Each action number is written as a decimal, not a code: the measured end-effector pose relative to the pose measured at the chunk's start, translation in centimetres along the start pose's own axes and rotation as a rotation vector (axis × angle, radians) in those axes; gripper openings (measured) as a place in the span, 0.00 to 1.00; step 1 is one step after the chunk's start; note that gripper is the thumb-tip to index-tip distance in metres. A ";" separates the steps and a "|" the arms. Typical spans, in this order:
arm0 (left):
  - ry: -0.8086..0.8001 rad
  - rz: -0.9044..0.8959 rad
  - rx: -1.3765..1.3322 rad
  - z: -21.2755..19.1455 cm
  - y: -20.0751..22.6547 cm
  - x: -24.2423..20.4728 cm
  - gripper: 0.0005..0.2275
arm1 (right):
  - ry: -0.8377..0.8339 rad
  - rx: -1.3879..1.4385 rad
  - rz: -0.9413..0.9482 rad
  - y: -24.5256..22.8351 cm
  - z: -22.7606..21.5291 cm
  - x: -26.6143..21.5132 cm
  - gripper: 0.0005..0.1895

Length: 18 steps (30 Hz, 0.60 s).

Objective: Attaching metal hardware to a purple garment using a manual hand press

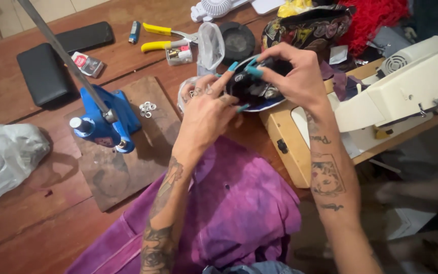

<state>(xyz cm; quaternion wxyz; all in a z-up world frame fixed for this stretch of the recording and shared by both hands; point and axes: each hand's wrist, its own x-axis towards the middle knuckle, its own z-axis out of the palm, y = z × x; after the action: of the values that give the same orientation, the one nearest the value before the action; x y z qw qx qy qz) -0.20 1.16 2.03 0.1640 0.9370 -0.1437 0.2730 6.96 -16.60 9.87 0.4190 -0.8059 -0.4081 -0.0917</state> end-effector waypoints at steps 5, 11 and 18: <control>0.022 -0.017 -0.130 -2.2 0.9 0.3 0.04 | 0.141 0.248 0.045 0.3 0.7 -0.7 0.09; -0.049 -0.011 0.008 -10.4 5.5 -1.7 0.05 | 0.476 0.480 -0.011 1.0 1.5 -1.0 0.09; -0.017 -0.067 0.075 -19.2 5.1 -13.1 0.02 | 0.309 1.109 0.088 -4.2 2.4 -3.0 0.21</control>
<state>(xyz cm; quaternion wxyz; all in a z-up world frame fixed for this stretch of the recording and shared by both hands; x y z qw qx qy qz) -21.56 6.27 11.14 0.1364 0.9491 -0.1032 0.2644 1.42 -15.21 9.40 0.8369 -0.4594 -0.2953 0.0367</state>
